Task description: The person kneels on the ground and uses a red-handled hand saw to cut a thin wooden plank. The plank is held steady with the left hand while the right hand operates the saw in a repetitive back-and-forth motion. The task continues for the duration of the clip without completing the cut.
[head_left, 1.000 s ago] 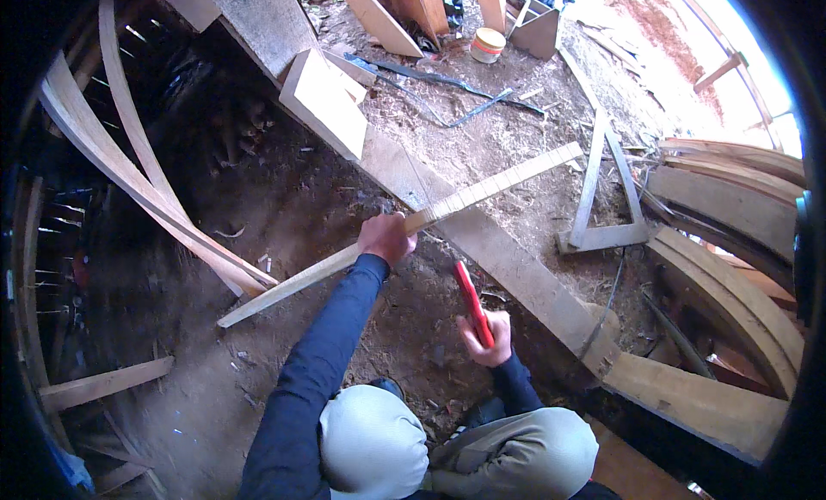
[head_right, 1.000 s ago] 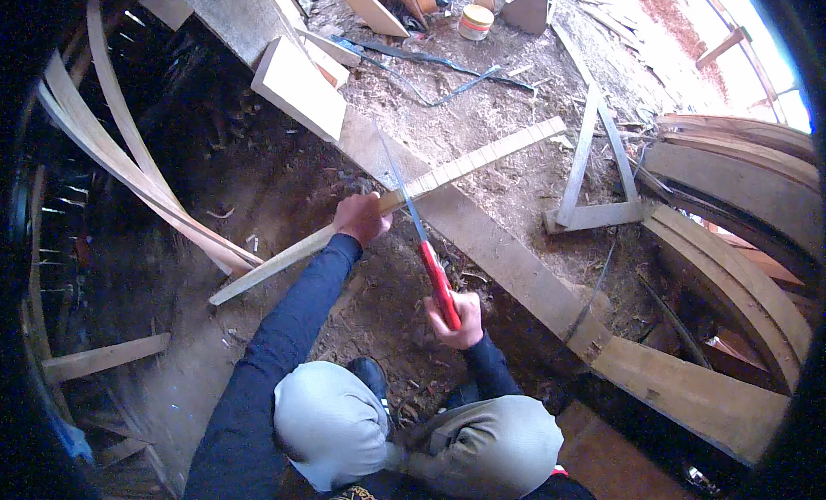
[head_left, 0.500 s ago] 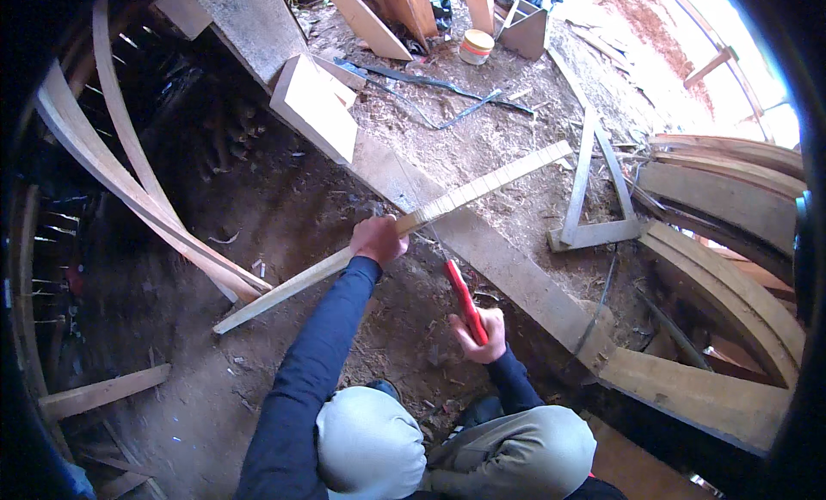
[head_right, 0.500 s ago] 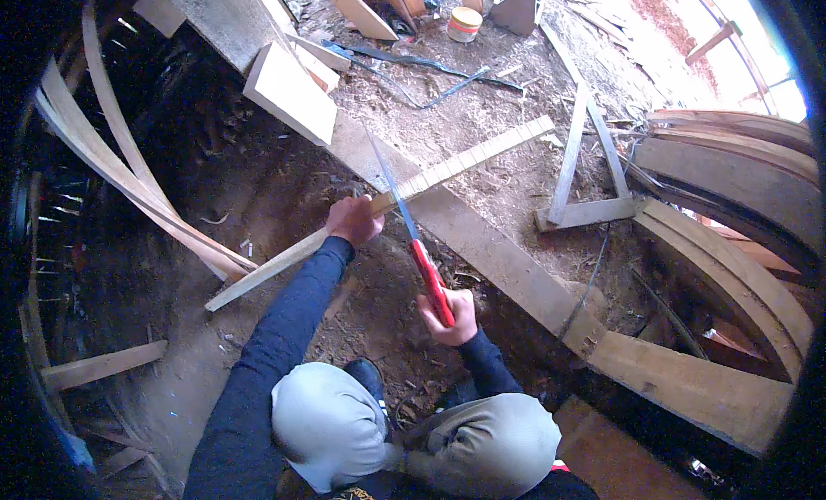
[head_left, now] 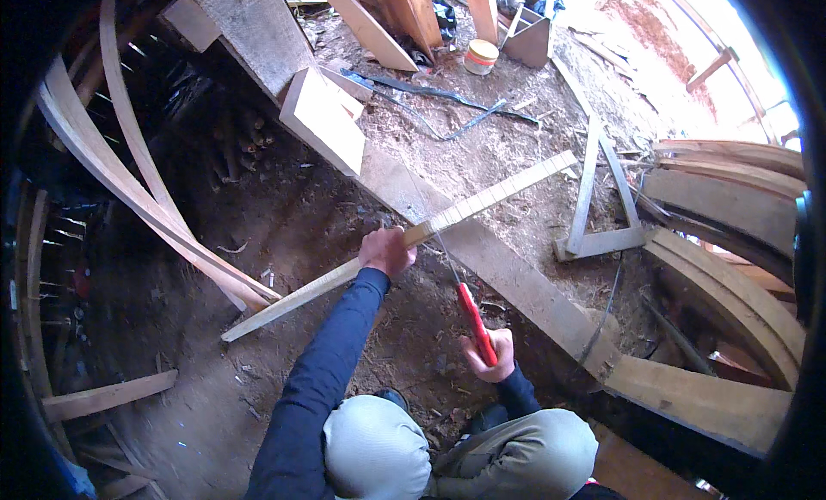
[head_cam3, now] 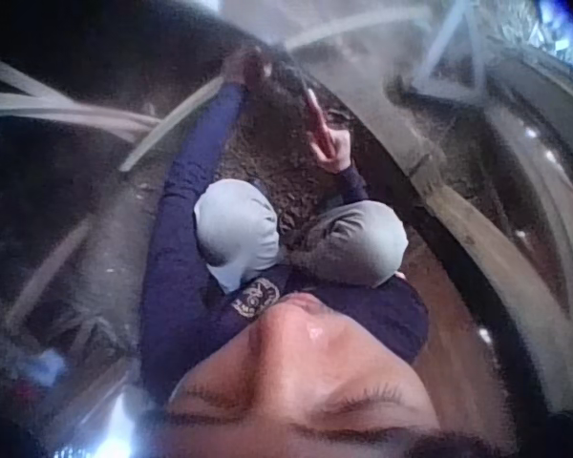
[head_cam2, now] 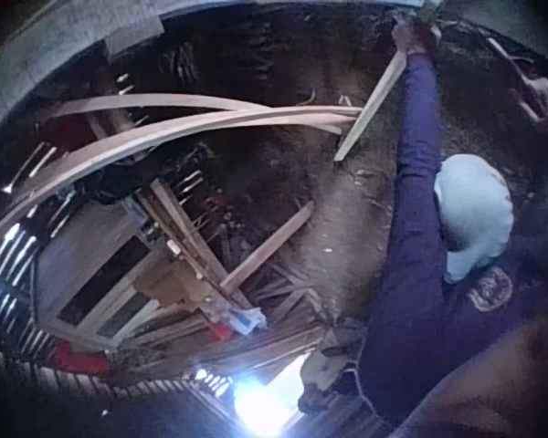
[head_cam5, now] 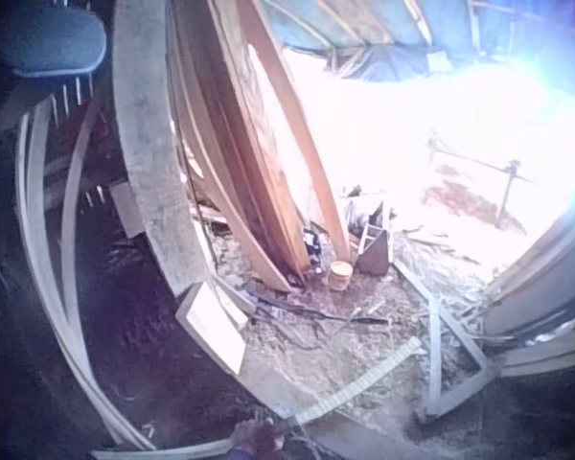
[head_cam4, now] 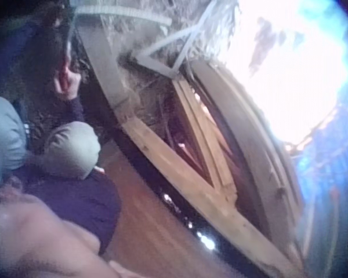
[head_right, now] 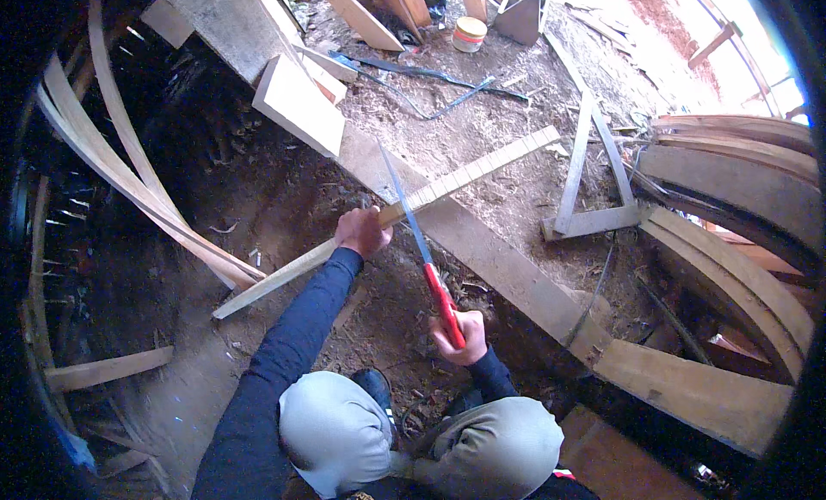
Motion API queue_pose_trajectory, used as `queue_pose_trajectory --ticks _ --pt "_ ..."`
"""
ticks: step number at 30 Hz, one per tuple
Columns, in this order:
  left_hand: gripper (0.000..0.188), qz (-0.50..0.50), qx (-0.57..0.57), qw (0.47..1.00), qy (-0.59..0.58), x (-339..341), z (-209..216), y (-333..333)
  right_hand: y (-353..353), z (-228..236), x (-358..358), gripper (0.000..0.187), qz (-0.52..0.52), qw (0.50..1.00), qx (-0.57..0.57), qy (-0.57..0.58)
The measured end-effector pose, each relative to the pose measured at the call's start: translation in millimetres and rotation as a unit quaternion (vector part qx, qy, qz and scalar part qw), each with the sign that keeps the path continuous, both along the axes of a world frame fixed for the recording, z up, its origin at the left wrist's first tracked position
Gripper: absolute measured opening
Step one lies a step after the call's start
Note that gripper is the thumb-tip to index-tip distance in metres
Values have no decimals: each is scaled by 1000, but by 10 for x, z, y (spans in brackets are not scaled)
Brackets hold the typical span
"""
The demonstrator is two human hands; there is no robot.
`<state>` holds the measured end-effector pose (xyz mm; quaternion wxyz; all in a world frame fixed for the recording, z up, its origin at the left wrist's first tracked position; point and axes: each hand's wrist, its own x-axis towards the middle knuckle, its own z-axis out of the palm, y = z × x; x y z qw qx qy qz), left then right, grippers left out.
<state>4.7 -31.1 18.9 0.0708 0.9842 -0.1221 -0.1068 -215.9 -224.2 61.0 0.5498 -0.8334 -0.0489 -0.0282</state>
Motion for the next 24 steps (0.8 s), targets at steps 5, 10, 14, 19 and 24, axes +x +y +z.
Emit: queue_pose_trajectory --ticks 5,10,14,19,24 --pt "30 2 -29 1000 1 -23 -36 -39 59 -70 129 21 -25 999 36 -1" --pt "30 -8 -13 1000 6 -56 17 -39 -22 50 -1 18 -16 1000 19 -8" --pt "31 -14 -2 1000 15 -28 -56 -47 -16 -157 278 17 -14 999 35 9" --pt "31 6 -12 1000 5 -4 -68 -32 -63 -41 8 11 0 999 48 4" --pt "31 -9 -16 1000 -2 -16 -36 -21 71 7 314 23 -38 997 63 18"
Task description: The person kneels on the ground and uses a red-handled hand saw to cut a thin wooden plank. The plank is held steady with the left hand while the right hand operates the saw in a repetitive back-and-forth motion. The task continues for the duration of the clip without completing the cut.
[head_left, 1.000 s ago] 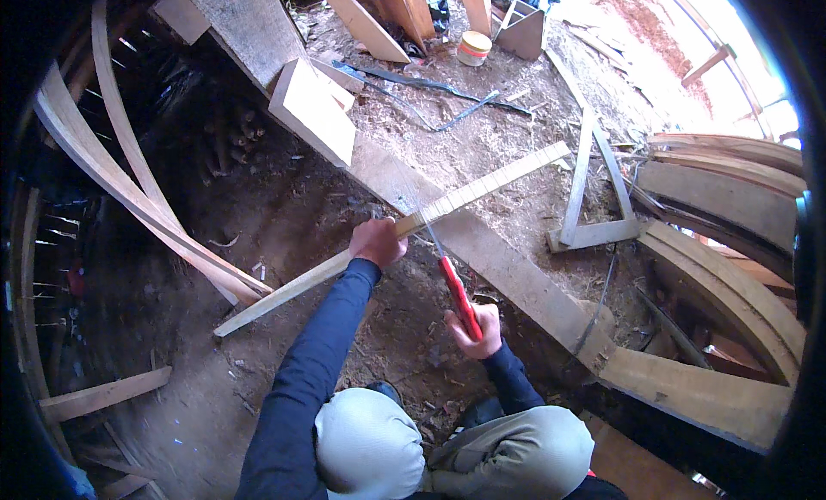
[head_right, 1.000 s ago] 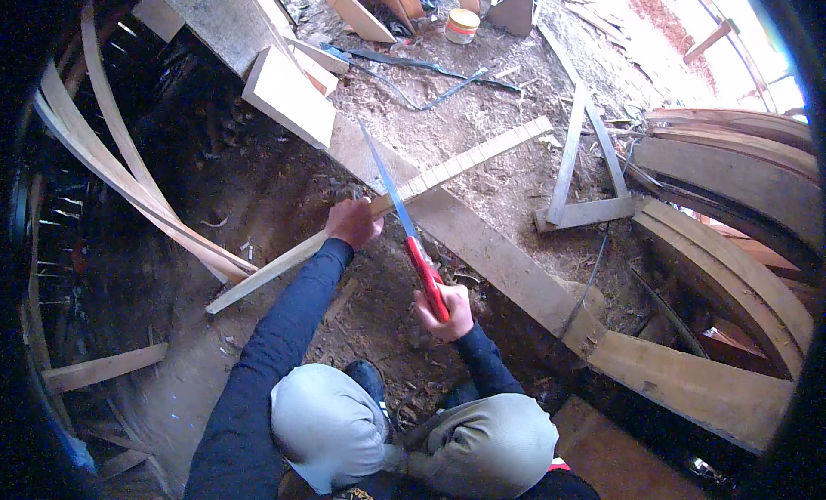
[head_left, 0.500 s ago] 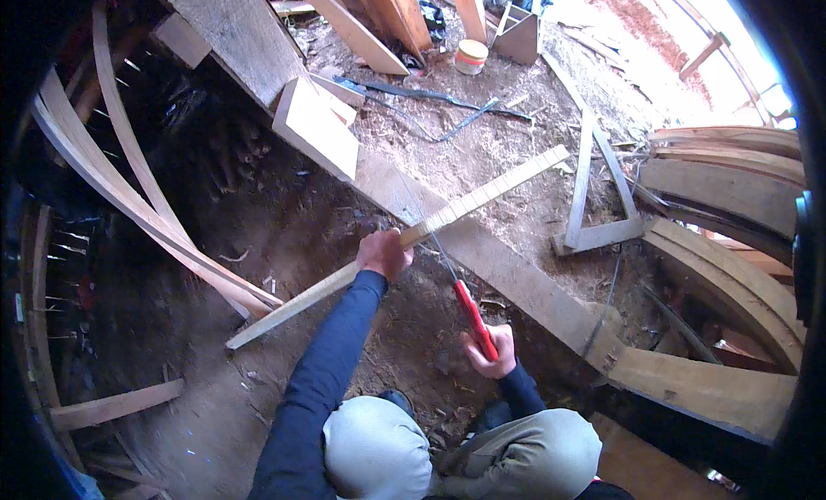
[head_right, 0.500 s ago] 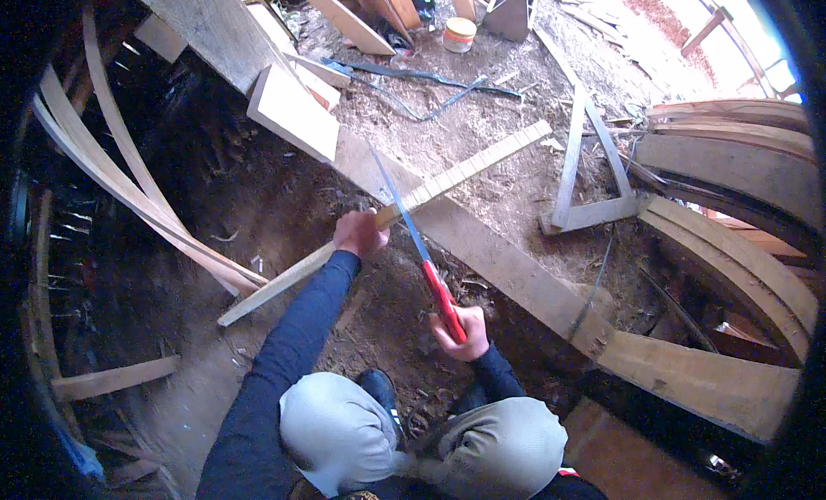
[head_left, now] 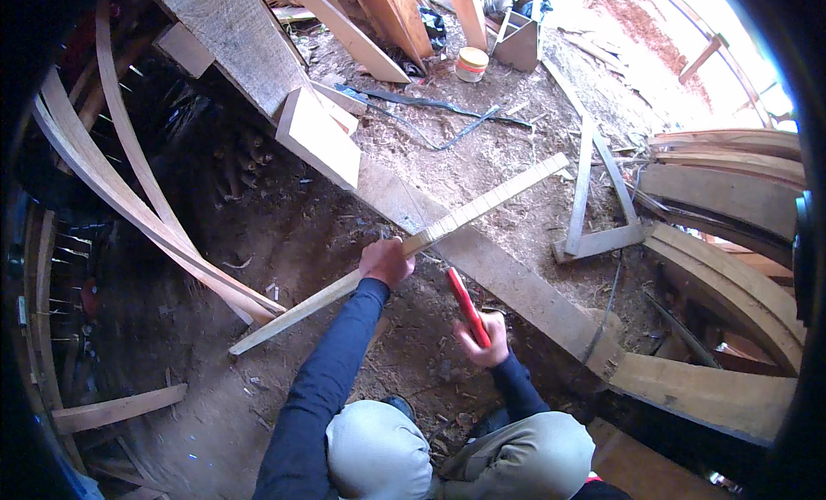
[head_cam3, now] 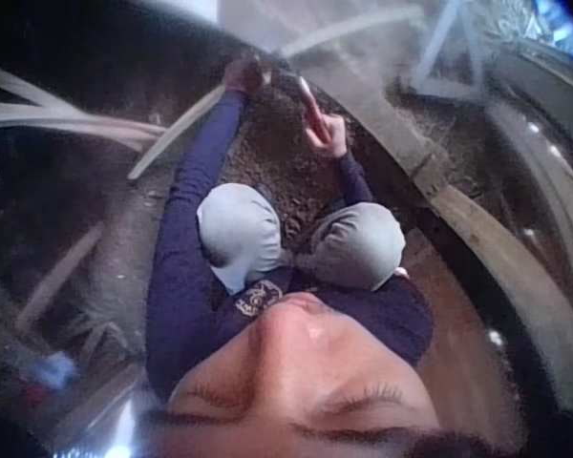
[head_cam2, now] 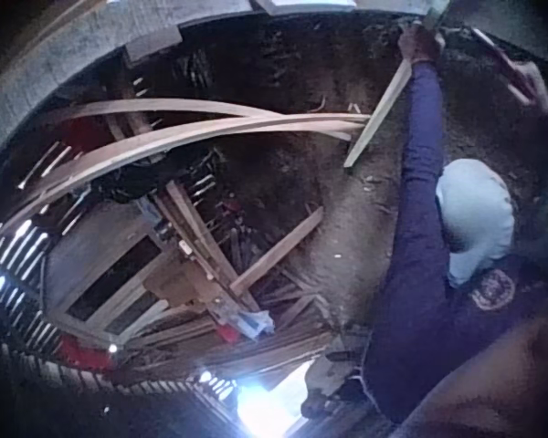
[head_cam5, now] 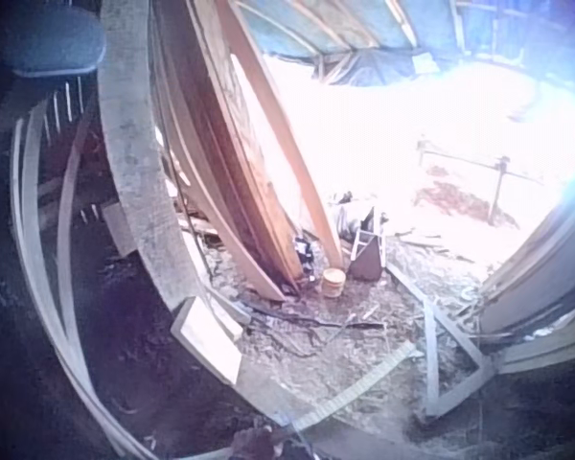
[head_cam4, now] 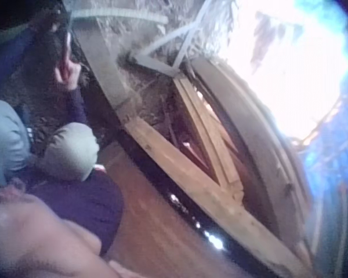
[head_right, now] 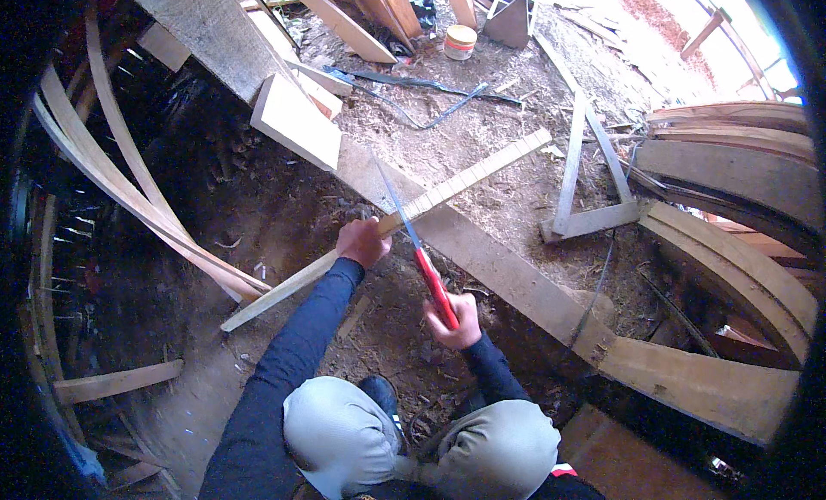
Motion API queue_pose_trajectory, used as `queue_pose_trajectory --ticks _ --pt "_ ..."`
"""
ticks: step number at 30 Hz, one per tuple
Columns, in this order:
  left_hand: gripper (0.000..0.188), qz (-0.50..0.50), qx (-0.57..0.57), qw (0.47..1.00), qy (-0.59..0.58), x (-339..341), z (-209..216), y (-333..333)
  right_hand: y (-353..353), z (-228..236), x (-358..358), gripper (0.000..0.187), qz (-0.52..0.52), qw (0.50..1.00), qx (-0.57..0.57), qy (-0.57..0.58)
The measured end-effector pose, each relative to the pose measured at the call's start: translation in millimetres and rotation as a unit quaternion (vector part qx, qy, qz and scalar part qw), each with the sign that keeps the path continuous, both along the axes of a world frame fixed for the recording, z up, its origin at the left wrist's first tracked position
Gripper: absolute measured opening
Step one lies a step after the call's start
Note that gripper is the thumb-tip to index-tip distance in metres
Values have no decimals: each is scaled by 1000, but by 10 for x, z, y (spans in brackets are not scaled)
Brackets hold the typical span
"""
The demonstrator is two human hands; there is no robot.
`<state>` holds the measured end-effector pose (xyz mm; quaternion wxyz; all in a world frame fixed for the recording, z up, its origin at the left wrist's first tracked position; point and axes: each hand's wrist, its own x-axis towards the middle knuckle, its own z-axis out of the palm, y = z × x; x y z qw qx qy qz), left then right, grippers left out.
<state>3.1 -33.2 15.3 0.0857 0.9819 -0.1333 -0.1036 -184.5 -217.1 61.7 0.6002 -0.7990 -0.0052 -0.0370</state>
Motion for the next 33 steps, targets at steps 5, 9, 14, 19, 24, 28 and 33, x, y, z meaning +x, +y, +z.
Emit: queue_pose_trajectory --ticks 5,9,14,19,24,28,33 --pt "30 -4 0 1000 -4 16 -32 44 -9 -47 -168 24 13 1000 -19 -17" --pt "30 -8 -12 1000 -1 -22 -57 18 7 21 -163 23 -7 1000 -3 -14" --pt "33 5 -22 999 32 -4 -47 63 35 -45 1 23 -7 999 -34 -15" --pt "34 -14 -10 1000 14 -19 1 3 -24 -55 -251 20 -21 1000 -13 1" --pt "34 1 -22 1000 11 -22 -50 66 80 -46 47 24 -6 999 -28 -14" --pt "32 -14 -8 1000 -9 -1 -14 13 -10 -87 -443 32 -20 998 -47 -39" --pt "32 4 1 1000 21 -2 47 37 131 -80 166 20 9 998 -49 -23"
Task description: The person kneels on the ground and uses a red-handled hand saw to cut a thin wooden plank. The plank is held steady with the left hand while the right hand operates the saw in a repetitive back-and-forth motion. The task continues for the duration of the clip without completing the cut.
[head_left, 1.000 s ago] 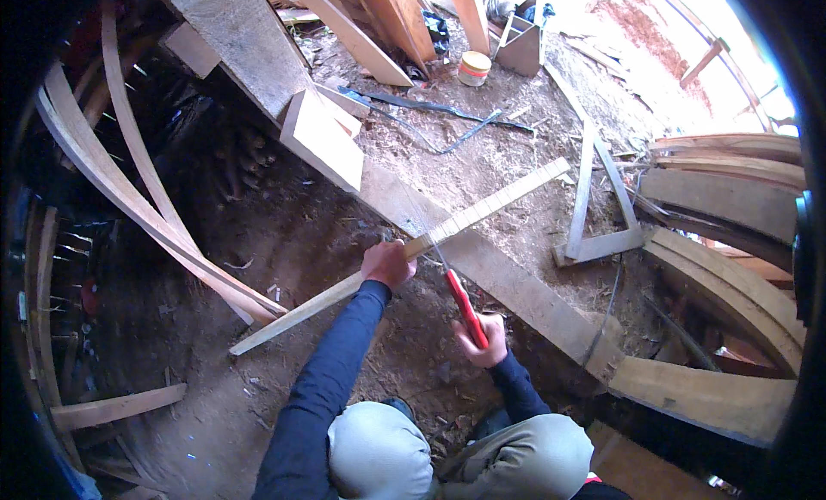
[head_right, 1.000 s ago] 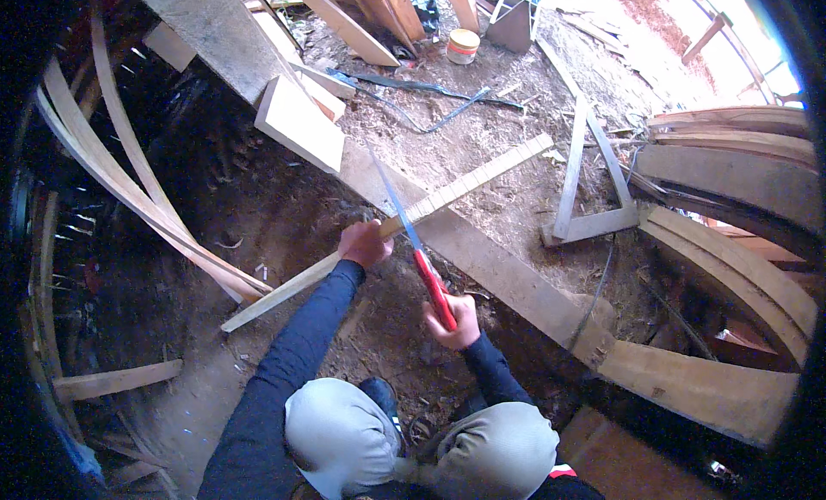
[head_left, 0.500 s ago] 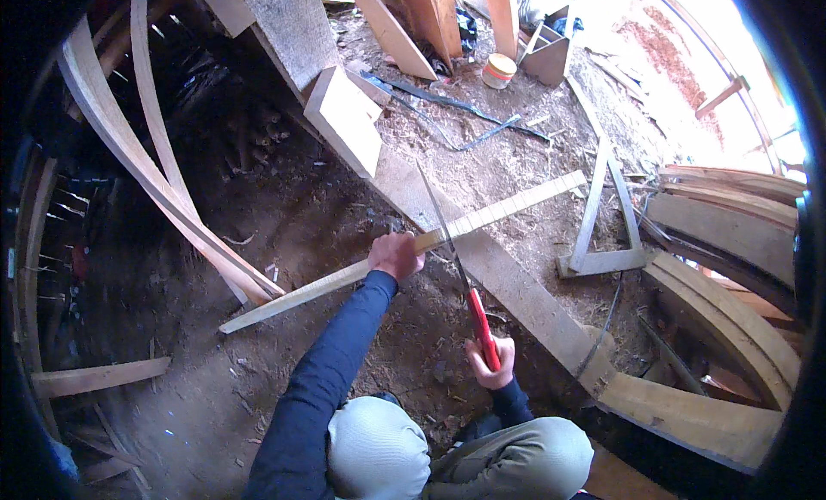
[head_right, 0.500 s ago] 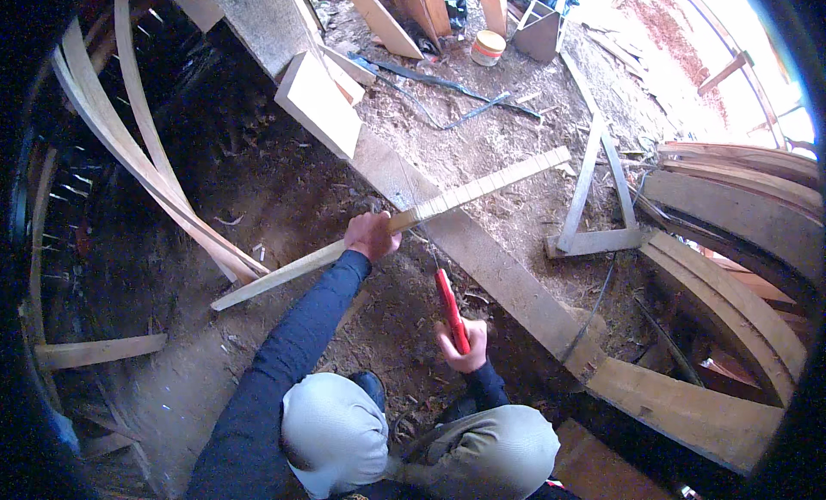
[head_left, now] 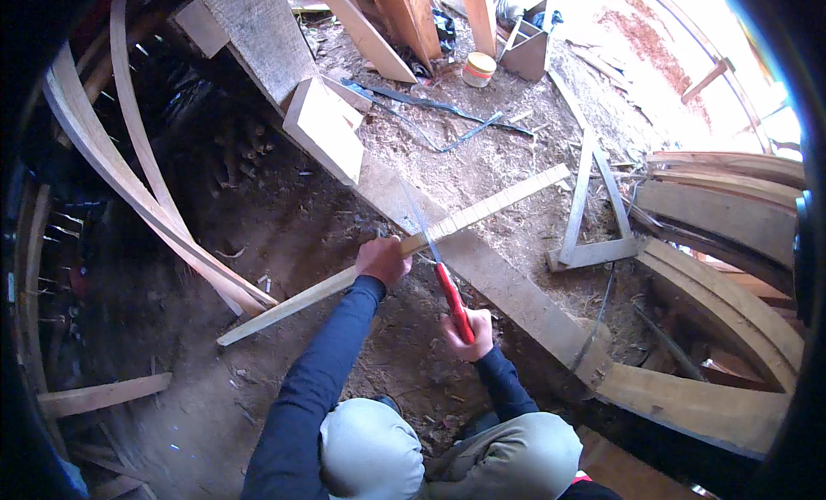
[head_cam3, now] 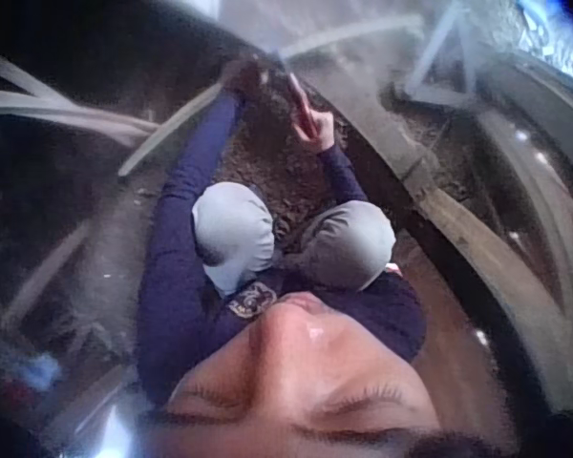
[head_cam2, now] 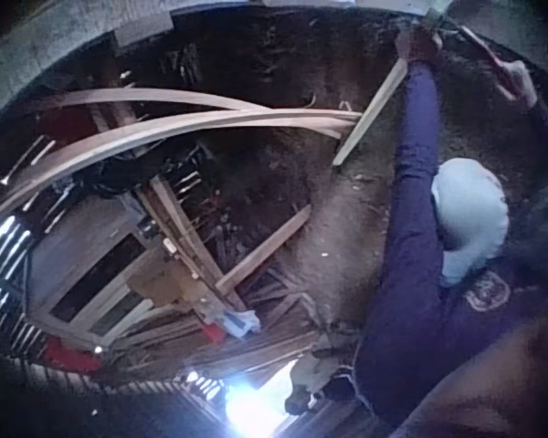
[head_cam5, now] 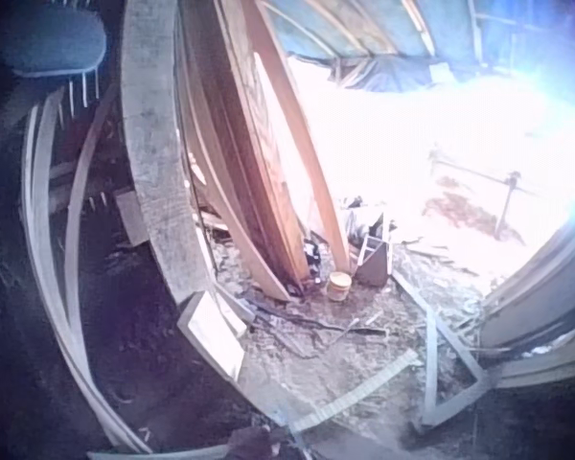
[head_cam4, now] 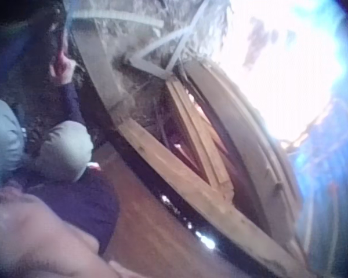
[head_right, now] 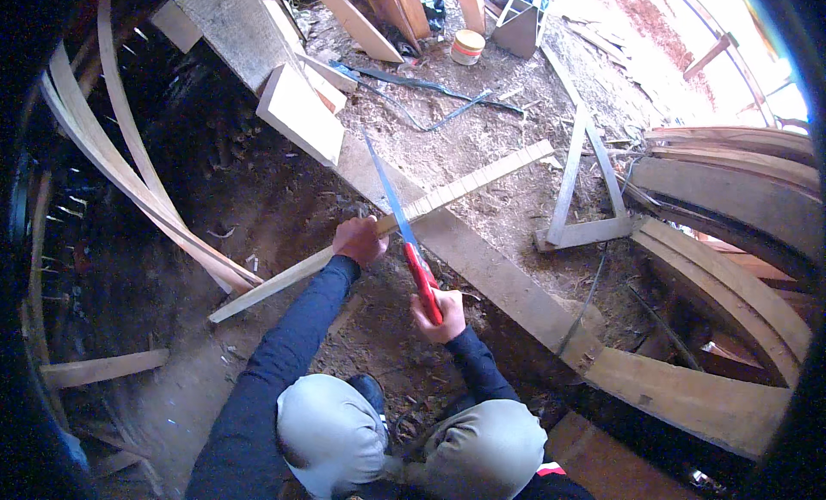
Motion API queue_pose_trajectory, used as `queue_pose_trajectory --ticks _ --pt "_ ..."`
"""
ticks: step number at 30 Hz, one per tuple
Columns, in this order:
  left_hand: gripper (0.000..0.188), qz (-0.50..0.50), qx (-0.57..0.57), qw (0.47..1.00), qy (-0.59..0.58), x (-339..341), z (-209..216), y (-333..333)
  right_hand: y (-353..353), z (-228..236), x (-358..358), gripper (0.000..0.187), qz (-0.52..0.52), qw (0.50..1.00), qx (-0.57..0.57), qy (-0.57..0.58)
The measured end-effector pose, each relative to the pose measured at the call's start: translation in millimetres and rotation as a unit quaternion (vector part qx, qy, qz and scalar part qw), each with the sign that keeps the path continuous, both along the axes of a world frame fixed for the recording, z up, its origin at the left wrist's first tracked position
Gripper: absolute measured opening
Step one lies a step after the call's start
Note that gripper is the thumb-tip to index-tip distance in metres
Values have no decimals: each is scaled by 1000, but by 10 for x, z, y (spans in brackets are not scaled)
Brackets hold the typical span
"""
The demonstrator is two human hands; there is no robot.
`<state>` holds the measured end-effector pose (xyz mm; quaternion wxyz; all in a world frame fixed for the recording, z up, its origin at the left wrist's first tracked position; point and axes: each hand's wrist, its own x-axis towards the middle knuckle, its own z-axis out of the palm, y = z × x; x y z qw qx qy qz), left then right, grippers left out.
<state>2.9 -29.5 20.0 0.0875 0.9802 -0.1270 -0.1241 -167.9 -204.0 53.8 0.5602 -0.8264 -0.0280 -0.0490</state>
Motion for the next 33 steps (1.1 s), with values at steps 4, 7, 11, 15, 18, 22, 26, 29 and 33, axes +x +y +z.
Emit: queue_pose_trajectory --ticks 4,7,11,15,18,22,26,29,33 --pt "32 2 3 1000 16 8 7 -52 -241 -26 -460 20 10 999 -43 -19" --pt "32 0 -18 1000 -9 23 -43 9 -175 47 -478 34 -7 1000 10 -17" --pt "31 -6 -29 1000 -1 4 -166 51 7 117 -4 34 -4 1000 10 -22" --pt "31 -1 -16 1000 6 21 -71 -1 -205 102 -507 24 12 999 -30 12" --pt "32 -11 -23 1000 -11 -15 14 -65 -219 23 -486 27 -6 1000 0 15" --pt "30 -11 -6 1000 -5 13 -72 24 -72 55 -108 26 -3 1000 14 9" --pt "30 -9 -2 1000 -11 5 7 -55 -291 114 -592 25 -7 999 11 33" --pt "31 -5 -1 1000 -8 -14 18 9 -198 55 -378 24 -2 1000 1 3" --pt "32 6 8 1000 22 12 28 -11 -114 67 -174 21 1 1000 -5 18"
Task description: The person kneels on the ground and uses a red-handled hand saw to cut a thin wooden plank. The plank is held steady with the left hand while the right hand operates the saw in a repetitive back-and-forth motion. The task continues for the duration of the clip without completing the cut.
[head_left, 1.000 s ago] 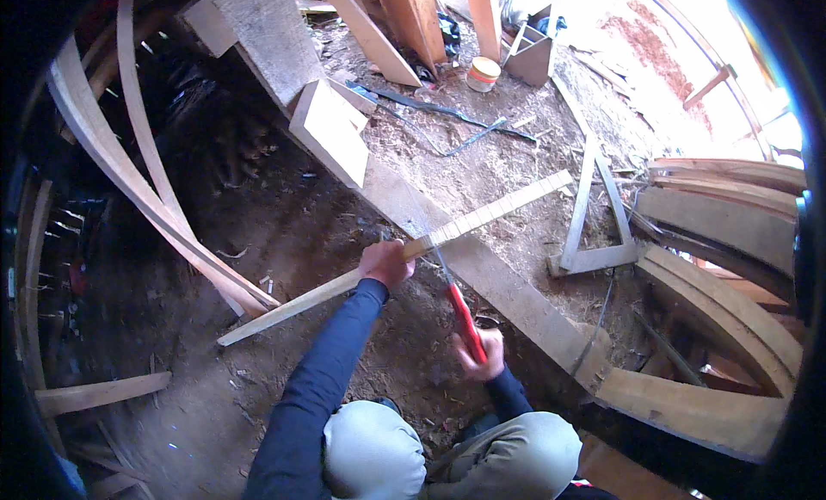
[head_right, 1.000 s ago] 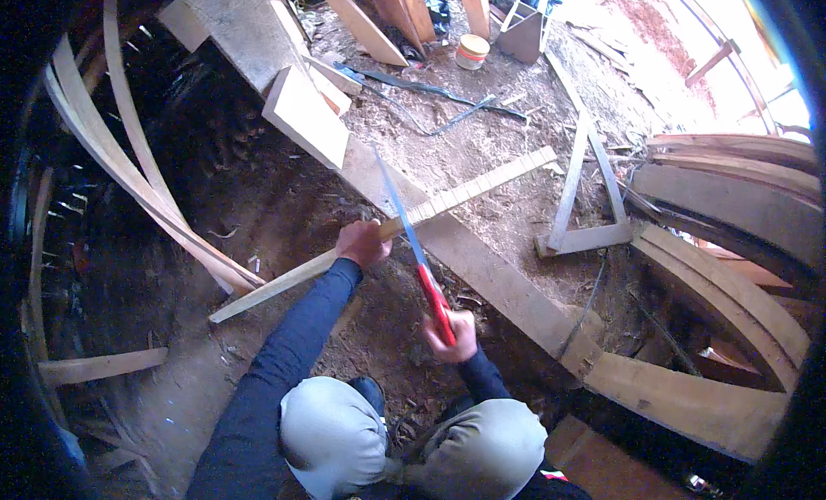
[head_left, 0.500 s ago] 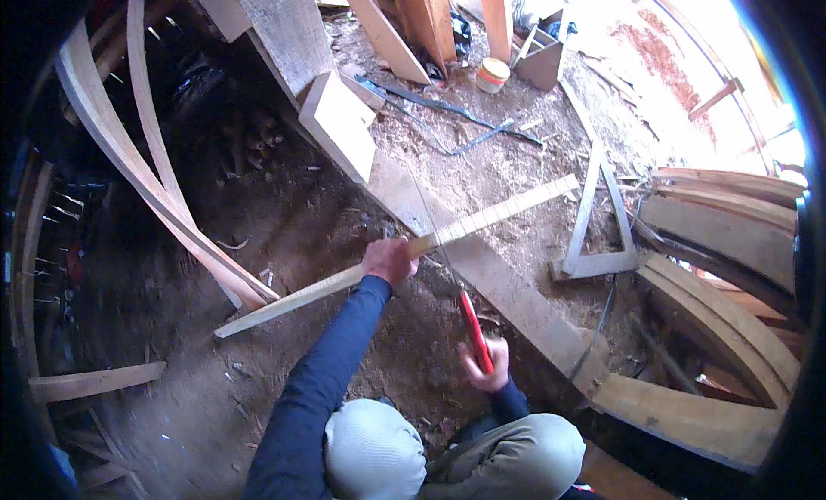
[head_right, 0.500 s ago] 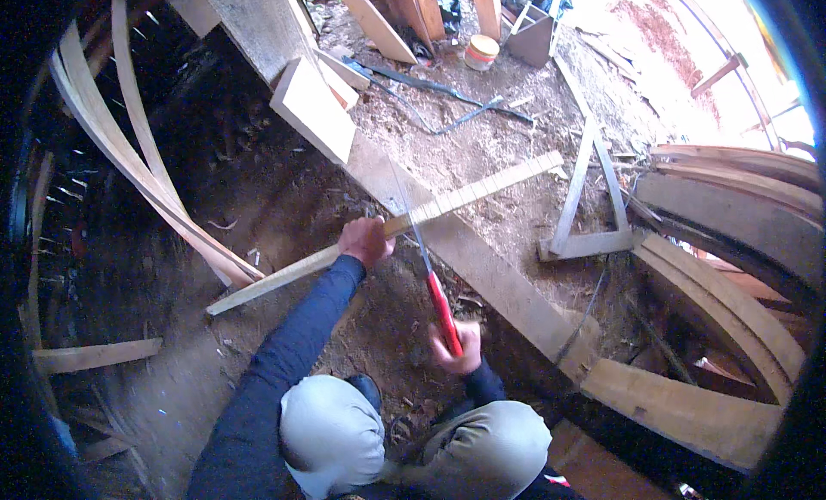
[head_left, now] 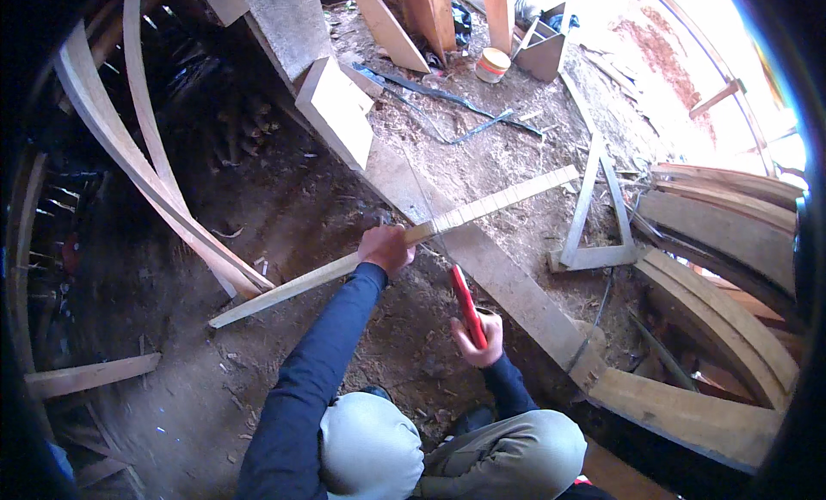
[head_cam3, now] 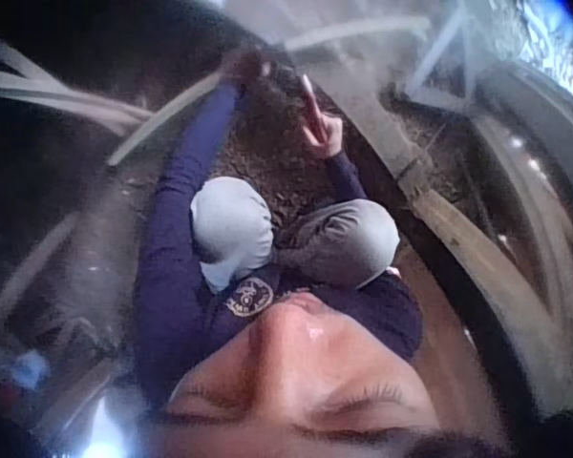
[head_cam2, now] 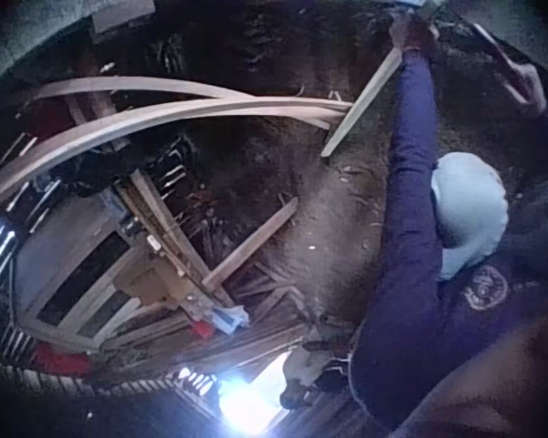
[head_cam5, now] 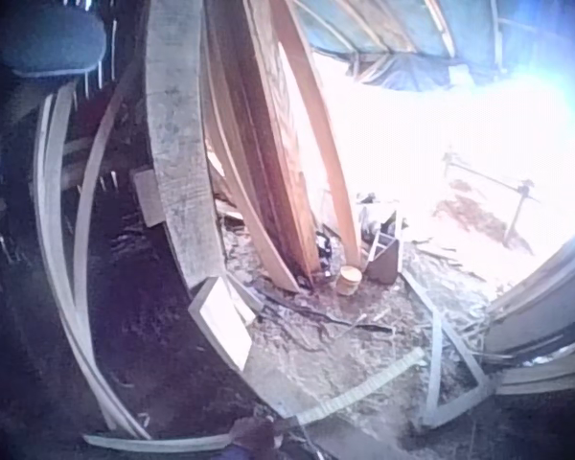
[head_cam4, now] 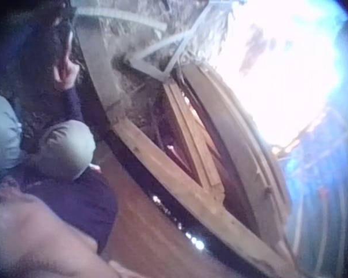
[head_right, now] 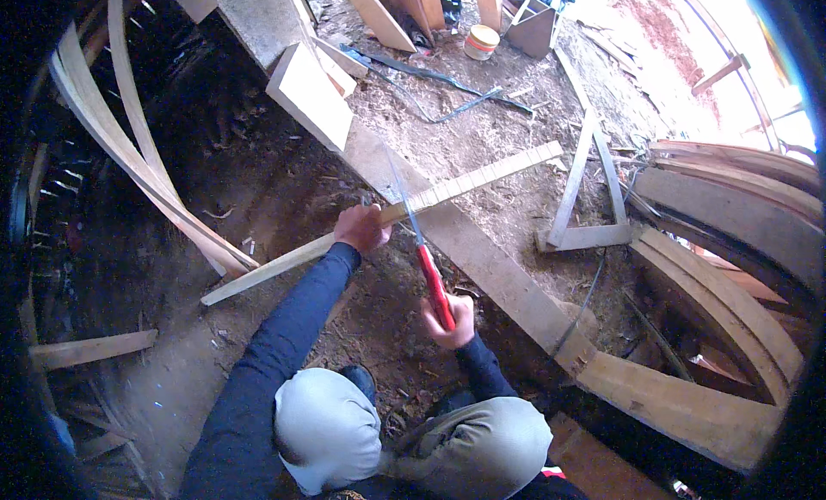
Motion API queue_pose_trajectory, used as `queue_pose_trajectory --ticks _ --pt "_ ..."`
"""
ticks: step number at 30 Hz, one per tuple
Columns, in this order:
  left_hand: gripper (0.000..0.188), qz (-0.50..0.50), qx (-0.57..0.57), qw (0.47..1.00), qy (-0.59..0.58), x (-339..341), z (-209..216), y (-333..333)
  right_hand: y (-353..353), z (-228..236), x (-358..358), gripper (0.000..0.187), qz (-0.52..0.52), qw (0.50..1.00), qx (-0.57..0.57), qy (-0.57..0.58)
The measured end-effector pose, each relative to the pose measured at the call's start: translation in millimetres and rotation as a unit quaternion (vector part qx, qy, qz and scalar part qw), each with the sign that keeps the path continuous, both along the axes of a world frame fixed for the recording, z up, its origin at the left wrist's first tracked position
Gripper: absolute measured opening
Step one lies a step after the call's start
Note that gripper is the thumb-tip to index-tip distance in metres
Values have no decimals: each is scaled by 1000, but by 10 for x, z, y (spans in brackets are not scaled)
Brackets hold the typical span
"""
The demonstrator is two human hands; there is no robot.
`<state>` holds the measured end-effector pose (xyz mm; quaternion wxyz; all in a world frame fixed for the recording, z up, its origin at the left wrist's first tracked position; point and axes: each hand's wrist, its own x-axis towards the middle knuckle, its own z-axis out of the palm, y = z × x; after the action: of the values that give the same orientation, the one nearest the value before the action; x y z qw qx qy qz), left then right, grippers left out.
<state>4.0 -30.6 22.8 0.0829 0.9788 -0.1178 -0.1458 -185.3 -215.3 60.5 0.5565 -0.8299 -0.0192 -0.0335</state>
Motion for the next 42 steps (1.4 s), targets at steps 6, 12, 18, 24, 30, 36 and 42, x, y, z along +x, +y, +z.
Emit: queue_pose_trajectory --ticks 6,12,18,24,30,36,42 --pt "31 -16 -3 1000 -21 19 -79 16 -79 -16 -333 25 -4 1000 -8 0" --pt "30 -15 -25 999 -15 0 -122 8 17 30 -250 24 -17 999 22 17" --pt "29 -18 -21 999 -22 -23 -53 -7 -3 -62 -167 22 -4 1000 4 14" --pt "28 0 -30 999 -34 48 -1 61 -91 -85 -506 19 -8 1000 16 7" --pt "31 -6 -50 999 -11 52 -147 44 -35 3 -51 29 0 1000 -13 8" --pt "31 -19 -2 1000 -16 4 -133 28 -163 27 -632 22 1 1000 18 8" --pt "30 -7 -3 1000 -8 33 -22 10 -42 -129 -88 26 24 999 18 -13"
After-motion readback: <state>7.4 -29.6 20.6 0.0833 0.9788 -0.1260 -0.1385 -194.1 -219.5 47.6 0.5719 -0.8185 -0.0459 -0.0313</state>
